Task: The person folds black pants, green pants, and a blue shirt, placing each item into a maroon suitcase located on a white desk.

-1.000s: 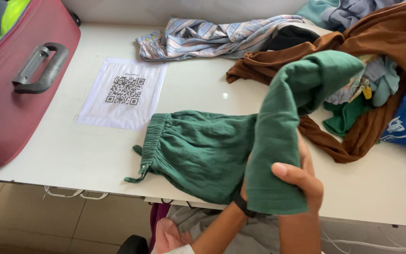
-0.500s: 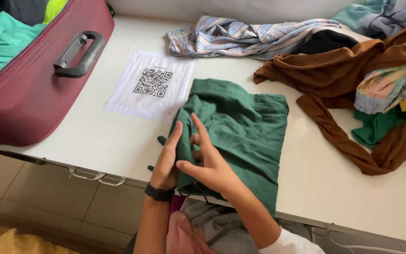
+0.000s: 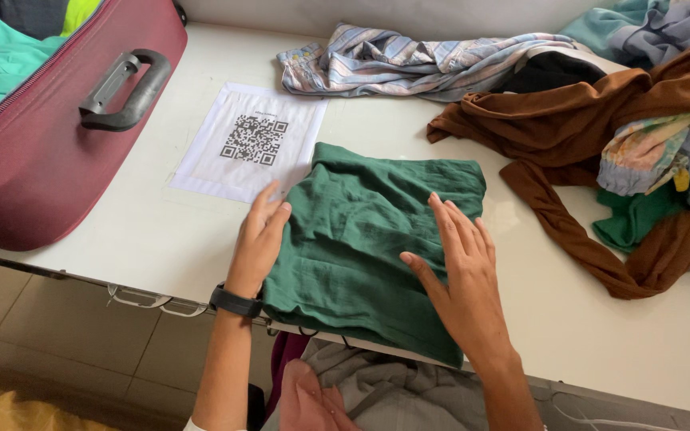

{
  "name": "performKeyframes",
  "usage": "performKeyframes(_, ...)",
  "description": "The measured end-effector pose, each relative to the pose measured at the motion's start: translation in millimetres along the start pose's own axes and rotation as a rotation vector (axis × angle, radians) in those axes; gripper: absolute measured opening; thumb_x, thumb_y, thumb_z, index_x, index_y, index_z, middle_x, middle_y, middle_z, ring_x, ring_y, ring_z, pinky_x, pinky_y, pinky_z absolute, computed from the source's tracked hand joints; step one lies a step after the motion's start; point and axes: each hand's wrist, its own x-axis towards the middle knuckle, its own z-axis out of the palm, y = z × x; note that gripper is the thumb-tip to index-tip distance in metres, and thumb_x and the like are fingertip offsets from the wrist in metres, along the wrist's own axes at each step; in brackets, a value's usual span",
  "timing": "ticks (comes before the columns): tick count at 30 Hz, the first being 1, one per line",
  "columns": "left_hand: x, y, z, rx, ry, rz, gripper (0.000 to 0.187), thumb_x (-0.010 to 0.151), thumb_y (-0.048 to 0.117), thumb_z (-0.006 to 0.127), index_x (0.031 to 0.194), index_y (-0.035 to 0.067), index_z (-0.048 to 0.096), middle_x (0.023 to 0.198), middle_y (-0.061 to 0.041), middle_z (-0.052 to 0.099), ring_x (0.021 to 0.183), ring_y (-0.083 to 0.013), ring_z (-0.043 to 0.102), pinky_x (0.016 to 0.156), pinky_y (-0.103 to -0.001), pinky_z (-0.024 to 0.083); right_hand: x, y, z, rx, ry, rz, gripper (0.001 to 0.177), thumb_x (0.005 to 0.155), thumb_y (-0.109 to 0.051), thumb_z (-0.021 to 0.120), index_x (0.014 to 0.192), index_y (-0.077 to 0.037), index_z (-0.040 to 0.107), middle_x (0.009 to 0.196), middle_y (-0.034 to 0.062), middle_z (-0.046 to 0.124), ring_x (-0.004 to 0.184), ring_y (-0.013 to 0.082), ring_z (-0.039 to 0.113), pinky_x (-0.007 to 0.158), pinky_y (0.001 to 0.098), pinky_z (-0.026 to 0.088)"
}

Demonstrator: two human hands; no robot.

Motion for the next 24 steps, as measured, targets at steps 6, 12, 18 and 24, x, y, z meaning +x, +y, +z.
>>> performKeyframes(6,-34,41,43,0.473,0.05,0.308,0.048,0.106,0.022,0.051,0.15,0.003,0.046,0.146,-0.022,0.059,0.132,-0.0351,0.06,0.109,-0.041,0.048,-7,21,43,-0.117,-0.114,-0.019,0.076,0.093,-0.047,0.063,0.155,-0.009,0.04,0.159,0.0097,0.042,0.151,0.0277,0.029,0.123,0.0536,0.009)
performKeyframes(12,-43,27,78,0.88,-0.106,0.323,0.06,0.1,0.026,0.055,0.151,0.0,0.041,0.161,-0.018,0.038,0.147,-0.0303,0.038,0.121,-0.046,0.027,-7,49,57,-0.198,-0.135,0.058,0.074,0.095,-0.058,0.054,0.157,-0.019,0.04,0.163,0.0069,0.036,0.153,0.0255,0.024,0.123,0.0549,0.003)
performKeyframes(18,-51,22,78,1.176,0.141,0.287,0.073,0.094,0.052,0.055,0.154,0.016,0.035,0.162,-0.023,0.021,0.148,-0.0413,0.026,0.113,-0.07,0.018,-8,61,57,-0.222,-0.125,0.082,0.073,0.095,-0.062,0.051,0.158,-0.026,0.039,0.165,0.0059,0.032,0.154,0.0248,0.022,0.122,0.0557,0.001)
performKeyframes(24,-38,1,59,1.048,-0.006,0.249,0.085,0.092,0.066,0.053,0.161,0.024,0.026,0.163,-0.028,0.023,0.144,-0.046,0.028,0.113,-0.072,0.018,-6,61,48,-0.247,-0.166,0.098,0.071,0.094,-0.063,0.051,0.154,-0.026,0.044,0.162,0.0063,0.037,0.149,0.0241,0.03,0.121,0.0539,0.008)
